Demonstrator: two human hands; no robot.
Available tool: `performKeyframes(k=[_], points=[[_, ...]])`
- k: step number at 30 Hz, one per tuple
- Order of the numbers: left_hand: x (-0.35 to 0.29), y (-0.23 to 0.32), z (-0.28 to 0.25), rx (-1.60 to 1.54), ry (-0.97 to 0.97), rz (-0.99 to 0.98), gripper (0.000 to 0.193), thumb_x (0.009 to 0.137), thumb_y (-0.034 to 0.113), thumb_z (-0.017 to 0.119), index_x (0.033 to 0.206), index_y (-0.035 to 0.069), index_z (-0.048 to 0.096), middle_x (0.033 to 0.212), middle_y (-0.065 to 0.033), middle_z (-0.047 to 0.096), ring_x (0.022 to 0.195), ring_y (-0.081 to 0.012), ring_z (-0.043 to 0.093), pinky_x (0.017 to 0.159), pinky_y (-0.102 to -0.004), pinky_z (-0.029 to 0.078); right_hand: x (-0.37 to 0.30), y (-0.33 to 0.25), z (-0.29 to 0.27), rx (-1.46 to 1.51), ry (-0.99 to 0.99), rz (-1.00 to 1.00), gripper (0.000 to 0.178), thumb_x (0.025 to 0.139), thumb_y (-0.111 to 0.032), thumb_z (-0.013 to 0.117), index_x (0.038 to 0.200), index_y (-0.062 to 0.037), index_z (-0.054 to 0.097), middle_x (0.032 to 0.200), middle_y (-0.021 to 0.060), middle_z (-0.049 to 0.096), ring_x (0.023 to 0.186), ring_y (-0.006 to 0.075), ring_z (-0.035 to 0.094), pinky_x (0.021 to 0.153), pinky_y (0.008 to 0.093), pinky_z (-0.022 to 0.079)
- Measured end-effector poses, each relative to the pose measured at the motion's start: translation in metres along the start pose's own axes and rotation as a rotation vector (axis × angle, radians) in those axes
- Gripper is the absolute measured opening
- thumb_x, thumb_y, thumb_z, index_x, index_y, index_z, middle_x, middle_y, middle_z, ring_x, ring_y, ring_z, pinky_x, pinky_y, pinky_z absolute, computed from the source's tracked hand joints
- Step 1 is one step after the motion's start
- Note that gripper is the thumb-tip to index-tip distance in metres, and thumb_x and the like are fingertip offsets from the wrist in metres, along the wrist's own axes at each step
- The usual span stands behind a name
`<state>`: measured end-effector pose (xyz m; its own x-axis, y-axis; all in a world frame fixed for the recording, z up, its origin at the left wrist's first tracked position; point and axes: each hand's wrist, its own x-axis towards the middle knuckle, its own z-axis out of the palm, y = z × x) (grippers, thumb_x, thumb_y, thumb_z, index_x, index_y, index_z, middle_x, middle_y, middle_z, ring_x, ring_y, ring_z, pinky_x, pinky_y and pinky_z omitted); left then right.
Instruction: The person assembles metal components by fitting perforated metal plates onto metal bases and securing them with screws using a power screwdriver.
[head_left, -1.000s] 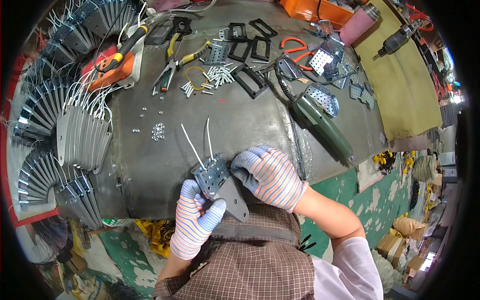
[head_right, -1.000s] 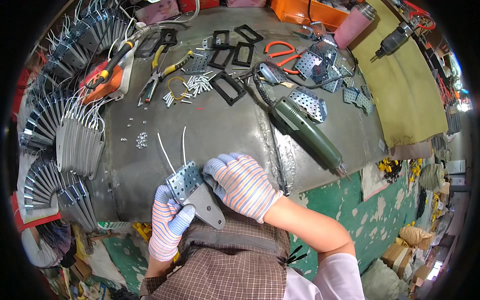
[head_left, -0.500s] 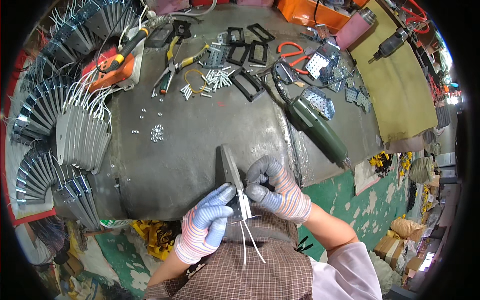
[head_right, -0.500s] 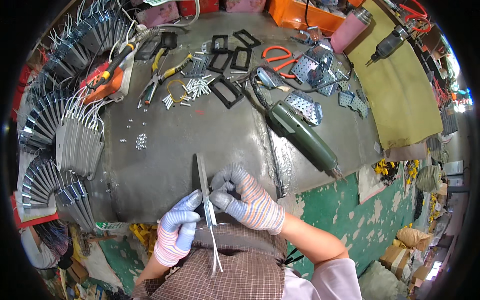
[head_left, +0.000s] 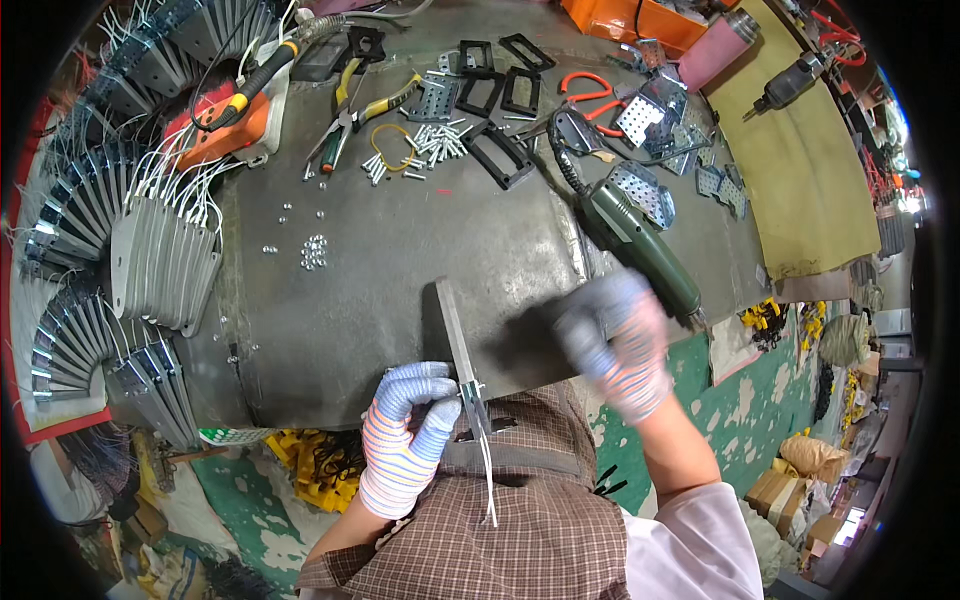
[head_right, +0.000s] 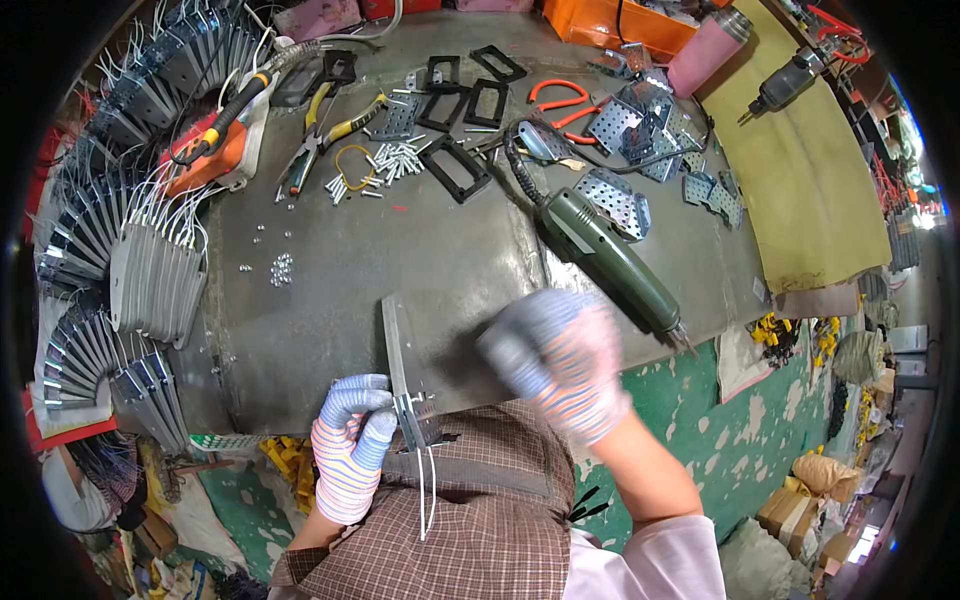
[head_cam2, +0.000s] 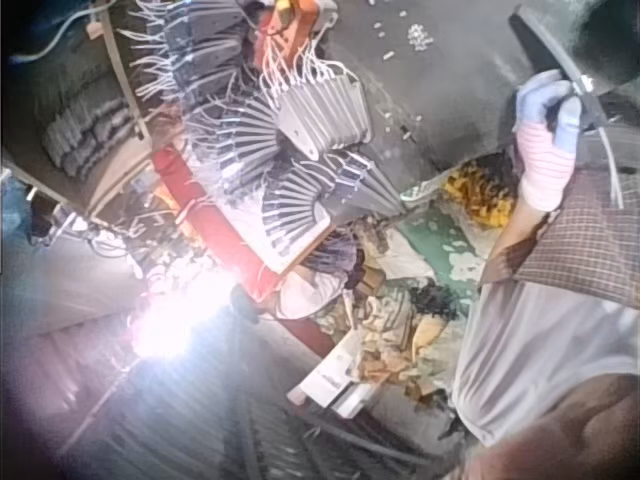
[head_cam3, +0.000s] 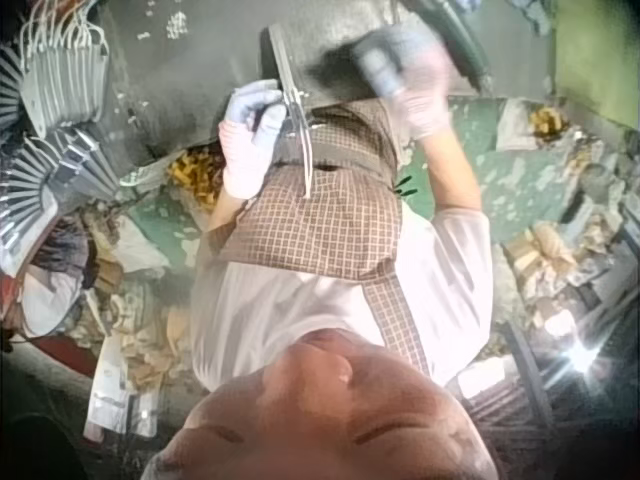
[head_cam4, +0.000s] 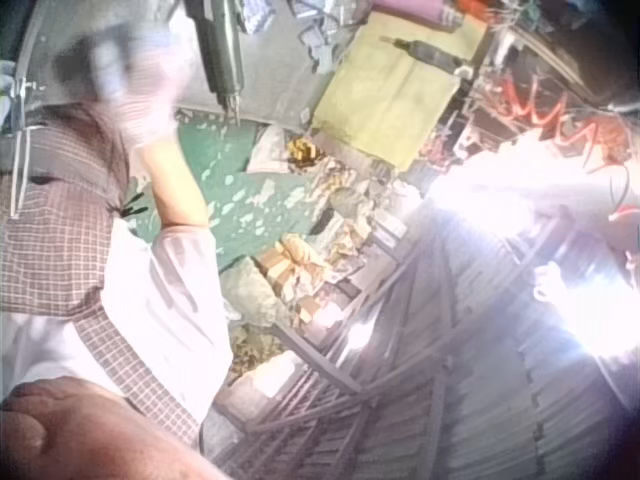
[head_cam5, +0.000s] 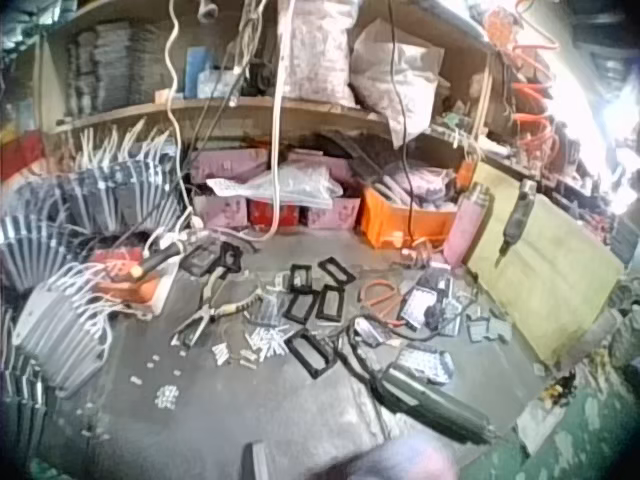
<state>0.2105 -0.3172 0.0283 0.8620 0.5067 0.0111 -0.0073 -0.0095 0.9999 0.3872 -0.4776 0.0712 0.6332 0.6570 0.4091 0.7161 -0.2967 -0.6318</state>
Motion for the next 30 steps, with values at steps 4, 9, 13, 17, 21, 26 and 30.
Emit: performKeyframes(k=[4,9,13,17,21,26,30], points=[[-0.002,-0.002,-0.002,0.041,0.0,-0.032,0.018,0.083,0.01,0.07,0.097,0.005,0.06,0.105,-0.0112,0.061,0.094,-0.0179,0.06,0.082,-0.03,0.048,0.011,0.041,-0.047,-0.827,0.112,0.116,0.046,0.074,-0.026,0.073,0.114,-0.0086,0.06,0.098,0.0141,0.062,0.086,0.034,0.058,0.075,0.0427,0.046],[0.004,0.001,0.004,0.054,-0.006,0.014,0.017,0.085,0.013,0.068,0.096,0.005,0.059,0.11,-0.0142,0.06,0.097,-0.0201,0.06,0.084,-0.0315,0.048,-0.001,0.077,-0.055,-0.719,-0.128,0.284,0.053,0.075,-0.024,0.074,0.121,-0.0075,0.055,0.094,0.012,0.062,0.083,0.0299,0.06,0.075,0.0388,0.049],[0.006,-0.001,0.007,0.078,0.006,0.06,0.017,0.087,0.014,0.065,0.098,0.005,0.056,0.116,-0.0182,0.058,0.099,-0.022,0.06,0.086,-0.0321,0.047,-0.006,0.055,-0.068,0.337,0.398,0.655,0.048,0.082,-0.02,0.067,0.123,-0.0016,0.05,0.086,0.0041,0.055,0.079,0.0165,0.056,0.074,0.034,0.049],[0.008,-0.009,0.008,0.12,0.049,0.107,0.018,0.09,0.014,0.062,0.102,0.005,0.053,0.119,-0.0198,0.056,0.102,-0.0217,0.058,0.087,-0.0334,0.048,0.003,0.013,-0.072,1.628,0.528,0.562,0.064,0.081,-0.027,0.068,0.134,-0.0036,0.04,0.081,0.0033,0.057,0.084,0.0208,0.059,0.093,0.0516,0.043],[0.019,-0.003,0.015,0.056,0.004,0.097,0.016,0.09,0.012,0.061,0.102,0.005,0.052,0.12,-0.0197,0.056,0.104,-0.0223,0.058,0.088,-0.0339,0.047,-0.023,0.021,-0.036,1.799,0.568,0.606,0.061,0.078,-0.02,0.068,0.132,-0.007,0.043,0.086,0.0047,0.062,0.088,0.0261,0.06,0.104,0.0608,0.033],[0.018,-0.002,0.014,0.022,-0.03,0.059,0.016,0.09,0.008,0.061,0.102,0.006,0.052,0.122,-0.0199,0.055,0.107,-0.0229,0.058,0.09,-0.0339,0.047,-0.029,0.013,-0.016,2.0,0.694,0.701,0.052,0.077,-0.016,0.067,0.126,-0.0071,0.049,0.086,0.0052,0.062,0.089,0.0246,0.06,0.107,0.0579,0.03],[0.018,-0.007,0.015,0.07,-0.015,0.127,0.015,0.09,0.008,0.061,0.102,0.006,0.053,0.121,-0.0197,0.055,0.106,-0.0229,0.058,0.09,-0.0334,0.047,-0.03,0.014,-0.011,1.989,0.716,0.692,0.05,0.076,-0.014,0.067,0.124,-0.0068,0.051,0.086,0.0057,0.062,0.09,0.0242,0.06,0.109,0.0547,0.029]])
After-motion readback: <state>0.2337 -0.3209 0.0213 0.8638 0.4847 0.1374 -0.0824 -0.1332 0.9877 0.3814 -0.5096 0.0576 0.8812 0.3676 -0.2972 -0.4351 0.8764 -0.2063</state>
